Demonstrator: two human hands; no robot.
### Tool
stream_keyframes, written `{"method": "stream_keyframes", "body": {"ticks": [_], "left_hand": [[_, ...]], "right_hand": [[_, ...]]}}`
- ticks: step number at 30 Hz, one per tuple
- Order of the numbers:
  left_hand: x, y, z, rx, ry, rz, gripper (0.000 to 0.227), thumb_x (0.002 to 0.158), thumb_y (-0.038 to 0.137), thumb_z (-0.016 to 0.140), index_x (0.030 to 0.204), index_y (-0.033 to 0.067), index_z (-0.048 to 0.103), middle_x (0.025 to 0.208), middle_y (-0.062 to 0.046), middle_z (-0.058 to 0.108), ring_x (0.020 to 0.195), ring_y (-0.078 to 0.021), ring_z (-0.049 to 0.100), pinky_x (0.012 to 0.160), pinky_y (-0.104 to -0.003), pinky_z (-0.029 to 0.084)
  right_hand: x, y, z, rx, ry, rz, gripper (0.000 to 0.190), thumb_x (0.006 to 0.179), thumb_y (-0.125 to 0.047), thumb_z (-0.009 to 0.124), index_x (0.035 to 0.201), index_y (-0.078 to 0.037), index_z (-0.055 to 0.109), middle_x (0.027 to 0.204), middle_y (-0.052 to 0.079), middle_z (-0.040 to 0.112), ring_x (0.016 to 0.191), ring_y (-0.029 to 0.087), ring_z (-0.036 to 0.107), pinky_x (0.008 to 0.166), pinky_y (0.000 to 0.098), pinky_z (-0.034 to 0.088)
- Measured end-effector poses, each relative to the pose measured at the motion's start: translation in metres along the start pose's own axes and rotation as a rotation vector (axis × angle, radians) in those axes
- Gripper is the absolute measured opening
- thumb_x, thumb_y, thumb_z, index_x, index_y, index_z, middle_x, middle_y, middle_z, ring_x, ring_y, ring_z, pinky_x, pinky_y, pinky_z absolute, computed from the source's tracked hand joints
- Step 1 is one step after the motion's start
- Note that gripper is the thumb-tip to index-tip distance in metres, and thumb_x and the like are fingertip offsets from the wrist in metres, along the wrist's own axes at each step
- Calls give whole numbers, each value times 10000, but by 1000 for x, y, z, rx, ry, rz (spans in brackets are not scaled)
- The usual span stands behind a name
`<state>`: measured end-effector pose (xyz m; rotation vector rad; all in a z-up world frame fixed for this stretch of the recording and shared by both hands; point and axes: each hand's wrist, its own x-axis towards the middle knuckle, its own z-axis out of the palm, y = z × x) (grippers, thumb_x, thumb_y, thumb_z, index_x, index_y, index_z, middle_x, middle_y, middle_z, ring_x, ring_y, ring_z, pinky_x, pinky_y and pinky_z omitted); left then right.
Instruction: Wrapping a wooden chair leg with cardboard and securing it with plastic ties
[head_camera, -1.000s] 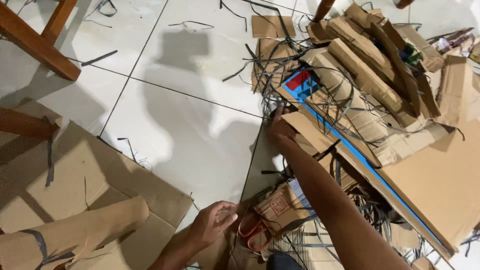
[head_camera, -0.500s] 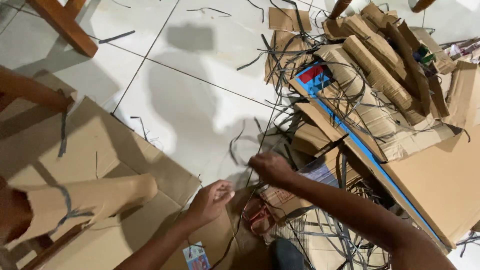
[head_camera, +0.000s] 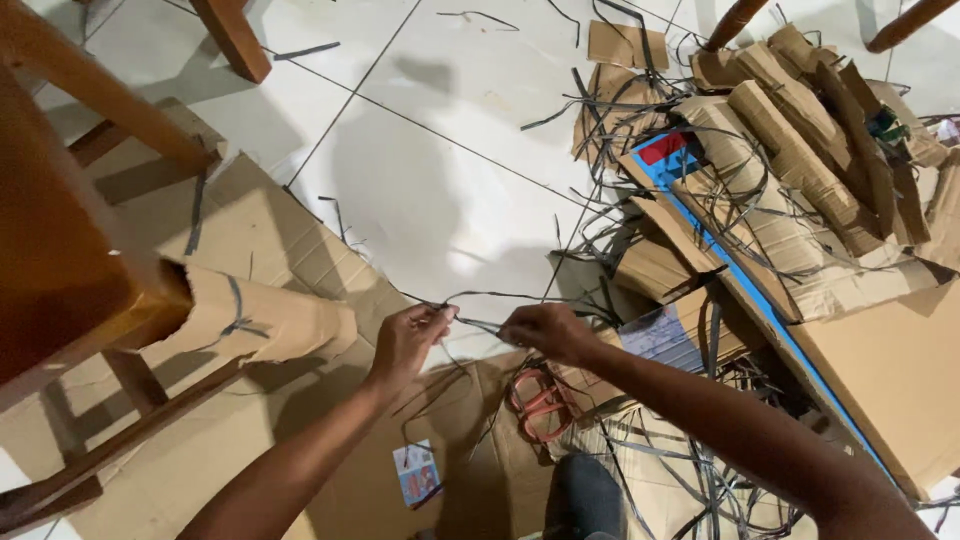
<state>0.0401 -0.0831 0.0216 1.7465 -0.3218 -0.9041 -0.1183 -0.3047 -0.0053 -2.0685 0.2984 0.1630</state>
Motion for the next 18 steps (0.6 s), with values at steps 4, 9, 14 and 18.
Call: {"method": "stream_keyframes", "body": {"ticks": [4,9,14,18], "left_hand": [[-5,-2,-8,-178,70,-94,267,921,260,782,1004,6,768,916,-165,771,781,-185,754,731,-264,630],[-6,-13,-16,-249,106,-83,257,969,216,706,1062,-23,732,881,-179,741,729,-182,738,623,-251,621],[-11,-6,-20,-265,104,-106,271,958,228,717,1047,-28,737,855,-159,727,721,-159,729,649,-249,630],[-11,-4,-11,-75,85,-76,249,945,268,728,982,25,768,832,-145,752,695,-171,749,617,-271,637]], "right_hand": [[-17,-13,-20,199,45,178,172,953,-238,709,977,-87,788,798,129,800,758,235,763,697,357,606],[-16,21,-33,192,170,317,218,961,-334,713,979,-140,811,766,150,753,740,241,713,700,410,577],[-32,-72,-65,346,564,338,145,925,-221,652,938,-174,789,493,9,569,484,125,516,555,250,448],[-10,-29,-106,391,670,184,187,927,-214,602,968,-125,760,511,24,505,502,139,480,559,255,407]]}}
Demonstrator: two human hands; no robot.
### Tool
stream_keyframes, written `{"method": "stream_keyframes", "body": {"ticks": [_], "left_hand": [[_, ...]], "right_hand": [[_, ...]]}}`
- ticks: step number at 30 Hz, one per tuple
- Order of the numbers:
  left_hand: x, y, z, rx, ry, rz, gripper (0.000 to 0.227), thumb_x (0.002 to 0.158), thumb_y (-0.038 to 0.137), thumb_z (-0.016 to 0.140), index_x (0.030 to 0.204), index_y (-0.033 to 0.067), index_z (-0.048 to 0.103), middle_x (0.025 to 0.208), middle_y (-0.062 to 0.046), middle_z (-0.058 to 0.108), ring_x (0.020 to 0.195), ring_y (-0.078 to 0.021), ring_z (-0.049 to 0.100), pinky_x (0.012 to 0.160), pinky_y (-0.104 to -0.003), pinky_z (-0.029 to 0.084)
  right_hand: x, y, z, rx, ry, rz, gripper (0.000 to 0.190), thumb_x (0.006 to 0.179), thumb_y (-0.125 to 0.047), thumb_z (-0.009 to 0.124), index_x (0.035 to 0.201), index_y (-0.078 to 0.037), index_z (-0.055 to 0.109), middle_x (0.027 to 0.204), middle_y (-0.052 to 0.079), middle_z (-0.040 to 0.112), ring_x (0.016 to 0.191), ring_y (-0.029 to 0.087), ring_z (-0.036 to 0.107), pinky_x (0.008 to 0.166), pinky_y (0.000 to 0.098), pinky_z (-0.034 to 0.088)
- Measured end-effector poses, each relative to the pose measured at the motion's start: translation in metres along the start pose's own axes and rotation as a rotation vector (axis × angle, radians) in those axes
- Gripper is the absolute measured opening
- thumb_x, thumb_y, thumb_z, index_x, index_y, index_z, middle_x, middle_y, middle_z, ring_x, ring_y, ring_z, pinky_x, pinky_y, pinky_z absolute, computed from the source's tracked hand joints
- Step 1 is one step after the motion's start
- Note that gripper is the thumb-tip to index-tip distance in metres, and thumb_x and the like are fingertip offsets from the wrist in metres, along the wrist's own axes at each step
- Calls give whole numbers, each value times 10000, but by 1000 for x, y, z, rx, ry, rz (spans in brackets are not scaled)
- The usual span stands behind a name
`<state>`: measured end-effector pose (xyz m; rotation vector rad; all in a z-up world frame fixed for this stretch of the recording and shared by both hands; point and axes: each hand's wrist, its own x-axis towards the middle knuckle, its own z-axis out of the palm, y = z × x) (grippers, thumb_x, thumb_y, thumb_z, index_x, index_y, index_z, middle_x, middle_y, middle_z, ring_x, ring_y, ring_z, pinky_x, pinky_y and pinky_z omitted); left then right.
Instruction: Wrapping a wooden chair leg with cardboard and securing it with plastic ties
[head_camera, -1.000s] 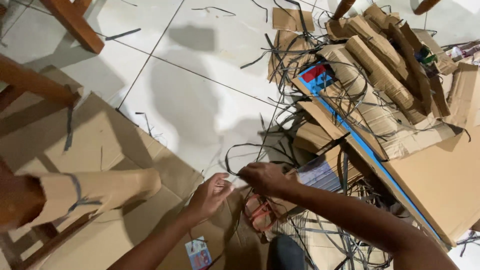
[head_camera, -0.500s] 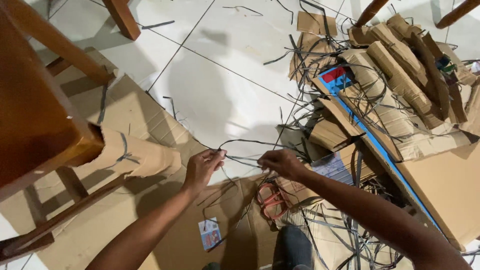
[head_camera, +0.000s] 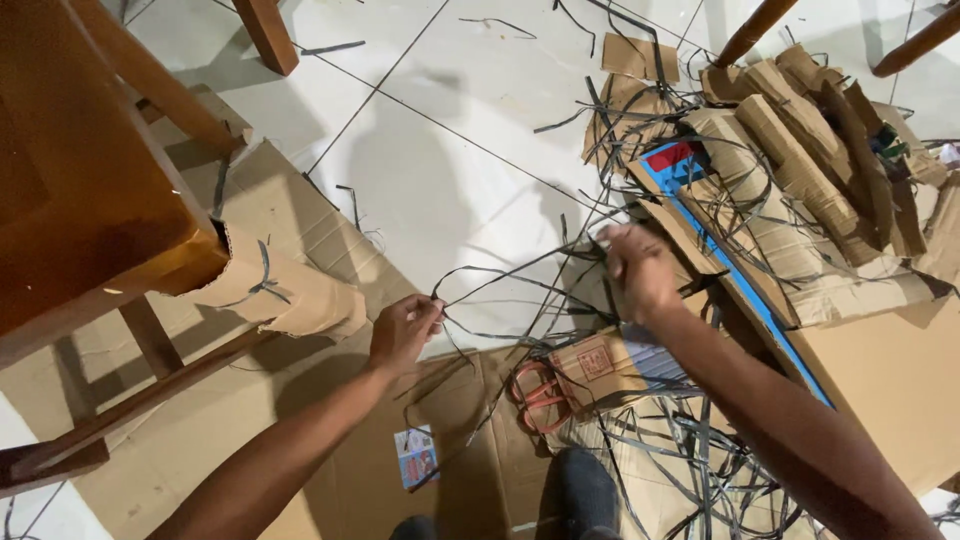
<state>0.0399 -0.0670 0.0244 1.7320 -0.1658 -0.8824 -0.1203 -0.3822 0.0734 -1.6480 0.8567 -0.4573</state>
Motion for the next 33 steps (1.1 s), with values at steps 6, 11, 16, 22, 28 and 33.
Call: {"method": "stream_keyframes", "body": {"ticks": [6,11,16,22,28,33], "left_hand": [[-15,-4,23,378,-125,17,245,940,335,695,1040,130,783,892,-82,791,804,-240,786,748,-375,614],[-53,24,53,358,-471,306,353,937,253,695,1113,-52,667,987,-279,755,975,-445,746,870,-539,597],[-60,68,45,291,-336,311,669,973,485,633,1363,-51,546,1102,-250,706,992,-405,742,814,-511,612],[-37,37,22,70,-161,207,356,1008,345,652,1187,44,716,922,-125,694,771,-229,735,649,-341,614],[-45,9,-5,136,-124,96,416,1082,372,447,1091,55,715,831,-126,710,702,-224,712,610,-353,580],[-81,21,-13,457,-202,54,376,1090,326,389,1053,94,682,819,-100,745,780,-286,740,719,-409,574]], "right_hand": [[13,-53,-6,392,147,-222,179,1009,-208,576,973,-91,708,523,38,450,501,91,425,540,204,296],[-12,-74,18,334,66,-109,136,1009,-170,603,938,-76,669,620,73,615,520,137,630,399,186,413],[-60,-69,58,102,-284,-186,184,973,-51,632,804,-19,697,529,118,638,460,153,588,453,240,462],[-100,-62,89,-167,-801,-101,215,973,-189,668,874,-28,770,643,136,699,576,210,651,575,337,565],[-101,-63,117,-463,-868,-201,300,1007,-329,603,1080,-81,756,977,198,758,908,426,726,788,516,573],[-104,-77,141,-361,-697,-37,530,1039,-553,518,1216,-99,727,1155,191,744,1155,439,676,944,574,544]]}}
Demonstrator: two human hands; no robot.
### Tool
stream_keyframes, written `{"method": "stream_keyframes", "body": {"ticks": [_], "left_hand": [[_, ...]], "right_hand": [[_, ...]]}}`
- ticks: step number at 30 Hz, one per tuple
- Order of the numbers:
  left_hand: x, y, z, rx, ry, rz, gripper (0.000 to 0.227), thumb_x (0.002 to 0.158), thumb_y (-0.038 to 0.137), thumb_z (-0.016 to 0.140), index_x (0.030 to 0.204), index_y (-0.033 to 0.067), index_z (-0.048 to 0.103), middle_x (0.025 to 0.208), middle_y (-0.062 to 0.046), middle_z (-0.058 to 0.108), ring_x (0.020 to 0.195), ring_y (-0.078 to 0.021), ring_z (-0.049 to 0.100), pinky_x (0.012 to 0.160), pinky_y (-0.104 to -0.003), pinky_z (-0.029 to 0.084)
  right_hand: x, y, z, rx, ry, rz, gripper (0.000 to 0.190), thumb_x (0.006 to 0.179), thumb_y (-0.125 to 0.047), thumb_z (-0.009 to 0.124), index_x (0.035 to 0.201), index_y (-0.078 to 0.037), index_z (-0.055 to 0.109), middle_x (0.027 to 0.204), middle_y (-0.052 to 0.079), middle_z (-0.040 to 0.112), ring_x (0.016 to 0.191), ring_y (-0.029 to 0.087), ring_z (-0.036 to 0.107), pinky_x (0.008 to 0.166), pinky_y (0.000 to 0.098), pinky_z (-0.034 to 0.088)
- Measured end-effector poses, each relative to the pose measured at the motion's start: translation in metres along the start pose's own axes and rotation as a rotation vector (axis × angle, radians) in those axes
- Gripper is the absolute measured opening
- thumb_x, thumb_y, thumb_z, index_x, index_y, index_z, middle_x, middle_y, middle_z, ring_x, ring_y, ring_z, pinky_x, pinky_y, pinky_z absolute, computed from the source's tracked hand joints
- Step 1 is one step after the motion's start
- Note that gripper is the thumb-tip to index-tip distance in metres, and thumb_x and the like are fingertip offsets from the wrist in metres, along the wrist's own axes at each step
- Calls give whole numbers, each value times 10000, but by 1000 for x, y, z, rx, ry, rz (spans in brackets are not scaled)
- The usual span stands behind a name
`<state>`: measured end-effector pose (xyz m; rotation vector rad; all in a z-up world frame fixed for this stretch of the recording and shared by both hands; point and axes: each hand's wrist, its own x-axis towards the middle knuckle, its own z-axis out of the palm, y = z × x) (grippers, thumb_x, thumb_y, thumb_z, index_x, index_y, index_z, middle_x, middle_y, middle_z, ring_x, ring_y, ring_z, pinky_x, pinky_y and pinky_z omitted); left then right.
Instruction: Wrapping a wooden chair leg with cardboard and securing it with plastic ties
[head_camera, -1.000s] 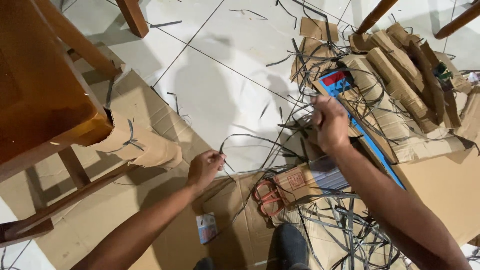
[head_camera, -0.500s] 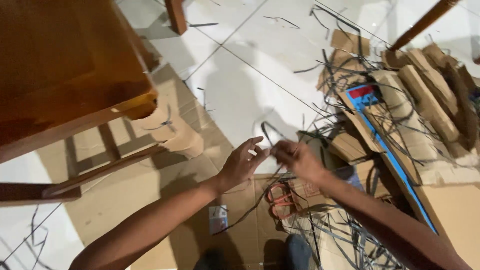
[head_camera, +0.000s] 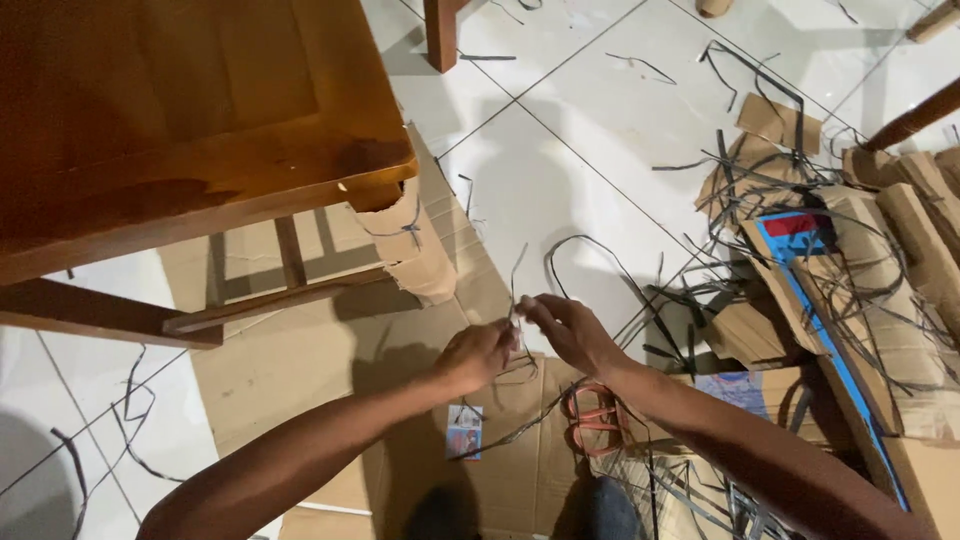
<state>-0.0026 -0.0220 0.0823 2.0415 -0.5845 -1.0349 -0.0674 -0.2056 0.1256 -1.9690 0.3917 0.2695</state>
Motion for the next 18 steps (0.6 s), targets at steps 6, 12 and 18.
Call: {"method": "stream_keyframes", "body": {"ticks": [6,12,18], "left_hand": [[-4,-13,-6,184,-25,101,290,1025,226,440,1044,30,653,867,-195,735,893,-411,734,786,-533,564],[-30,-31,-25,225,176,216,338,990,296,615,1176,17,655,1050,-262,733,1048,-489,692,862,-588,552],[-38,-56,-68,153,561,-205,227,991,293,558,1187,182,533,1134,-200,739,1082,-496,691,940,-615,517]], "right_hand": [[14,-33,26,202,-135,-41,372,937,-445,697,952,-83,783,750,88,649,731,205,555,631,347,431],[56,-2,35,541,-89,-20,314,1031,-256,552,1224,-10,579,827,147,695,736,184,695,710,316,618],[96,0,40,-116,111,103,303,1032,-291,537,1270,-384,700,937,18,778,1002,287,679,892,443,524]]}}
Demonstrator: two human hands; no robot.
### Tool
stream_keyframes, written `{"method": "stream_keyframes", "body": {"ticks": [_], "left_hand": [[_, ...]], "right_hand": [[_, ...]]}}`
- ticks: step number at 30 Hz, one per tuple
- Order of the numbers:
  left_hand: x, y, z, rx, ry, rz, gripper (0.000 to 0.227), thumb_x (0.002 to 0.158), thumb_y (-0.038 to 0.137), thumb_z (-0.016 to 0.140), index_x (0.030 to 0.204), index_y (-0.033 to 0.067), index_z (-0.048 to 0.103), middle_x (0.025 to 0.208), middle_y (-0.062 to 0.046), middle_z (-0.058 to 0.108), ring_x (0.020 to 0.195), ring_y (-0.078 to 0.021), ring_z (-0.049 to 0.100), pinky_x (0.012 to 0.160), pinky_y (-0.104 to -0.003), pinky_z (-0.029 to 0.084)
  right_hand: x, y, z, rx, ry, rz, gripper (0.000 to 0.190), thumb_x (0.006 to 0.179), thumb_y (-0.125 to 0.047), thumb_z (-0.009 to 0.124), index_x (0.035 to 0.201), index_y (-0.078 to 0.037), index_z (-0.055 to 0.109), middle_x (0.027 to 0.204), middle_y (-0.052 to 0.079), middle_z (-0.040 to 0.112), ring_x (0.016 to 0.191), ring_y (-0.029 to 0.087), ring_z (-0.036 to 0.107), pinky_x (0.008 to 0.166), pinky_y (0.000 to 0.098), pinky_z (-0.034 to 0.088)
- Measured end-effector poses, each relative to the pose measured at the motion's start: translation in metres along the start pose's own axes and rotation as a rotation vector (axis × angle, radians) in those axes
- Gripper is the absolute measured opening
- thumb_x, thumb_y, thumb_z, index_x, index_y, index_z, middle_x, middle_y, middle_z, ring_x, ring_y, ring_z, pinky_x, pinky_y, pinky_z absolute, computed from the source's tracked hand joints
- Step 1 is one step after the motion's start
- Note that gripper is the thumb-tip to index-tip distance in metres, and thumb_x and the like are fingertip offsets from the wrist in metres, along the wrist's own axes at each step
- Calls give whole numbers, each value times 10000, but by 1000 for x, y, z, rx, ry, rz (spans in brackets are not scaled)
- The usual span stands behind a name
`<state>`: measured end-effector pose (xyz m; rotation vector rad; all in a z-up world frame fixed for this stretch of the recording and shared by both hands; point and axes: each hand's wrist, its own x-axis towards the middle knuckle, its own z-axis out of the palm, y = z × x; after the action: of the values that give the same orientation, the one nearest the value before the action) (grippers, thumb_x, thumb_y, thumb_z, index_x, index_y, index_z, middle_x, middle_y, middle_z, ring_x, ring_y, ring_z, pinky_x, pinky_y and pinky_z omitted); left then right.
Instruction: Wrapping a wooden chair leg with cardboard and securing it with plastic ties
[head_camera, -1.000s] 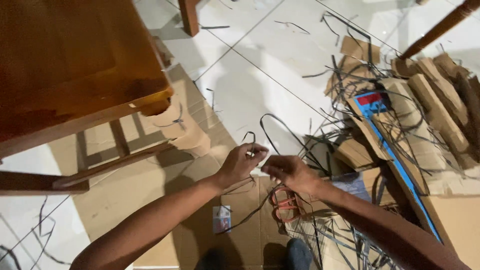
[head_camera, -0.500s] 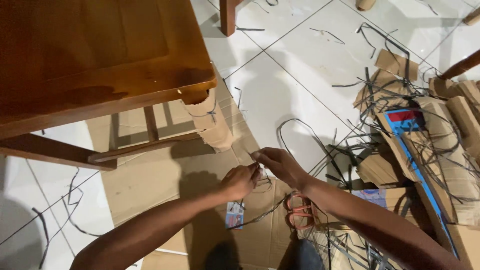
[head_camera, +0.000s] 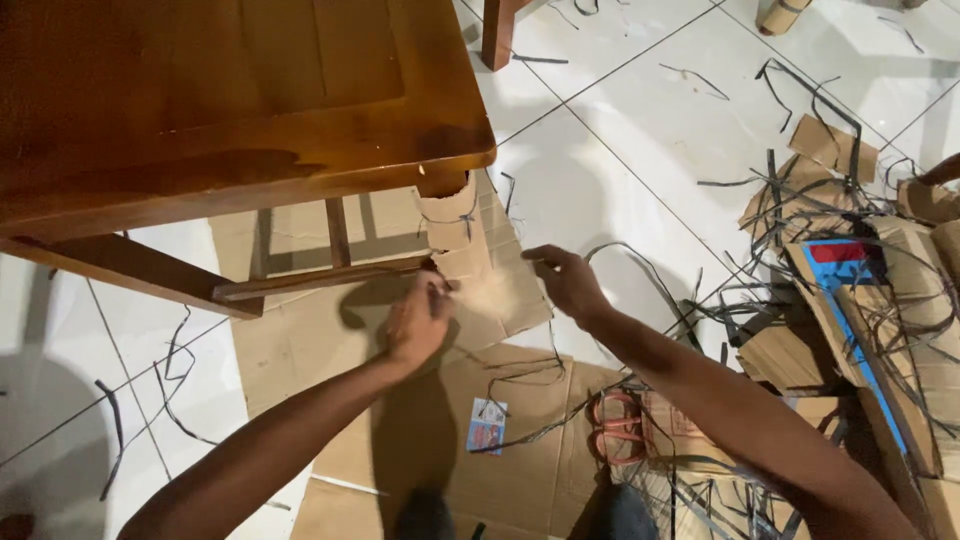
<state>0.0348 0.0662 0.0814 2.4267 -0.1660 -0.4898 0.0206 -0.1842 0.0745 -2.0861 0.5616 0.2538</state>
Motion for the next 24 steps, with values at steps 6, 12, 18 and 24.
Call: {"method": "stream_keyframes", "body": {"ticks": [6,12,18,24], "left_hand": [[41,-29,16,-320,214,221,676,861,15,661,1481,69,395,1094,-187,676,1044,-449,693,908,-565,539],[53,-30,9,-187,265,411,675,811,6,660,1446,-12,432,1144,-296,602,1069,-561,612,897,-622,508],[73,-43,18,-341,310,459,585,784,42,757,1333,-21,564,1102,-245,616,1029,-484,656,861,-469,579],[91,-33,16,-456,214,513,609,771,126,789,1316,59,525,1122,-160,609,1119,-394,640,932,-509,526]], "right_hand": [[5,-42,21,-259,-129,-376,710,862,-513,756,1428,-128,567,1200,114,675,1137,405,658,955,581,558],[53,-30,54,-328,-157,-516,692,774,-558,830,1183,-55,587,1040,113,632,1072,430,655,962,620,542],[51,-31,75,-252,130,-739,635,702,-537,899,846,-47,522,762,130,595,770,403,693,669,518,582],[56,-21,93,-282,138,-664,632,611,-413,947,964,-69,550,877,109,593,843,413,696,703,549,600]]}}
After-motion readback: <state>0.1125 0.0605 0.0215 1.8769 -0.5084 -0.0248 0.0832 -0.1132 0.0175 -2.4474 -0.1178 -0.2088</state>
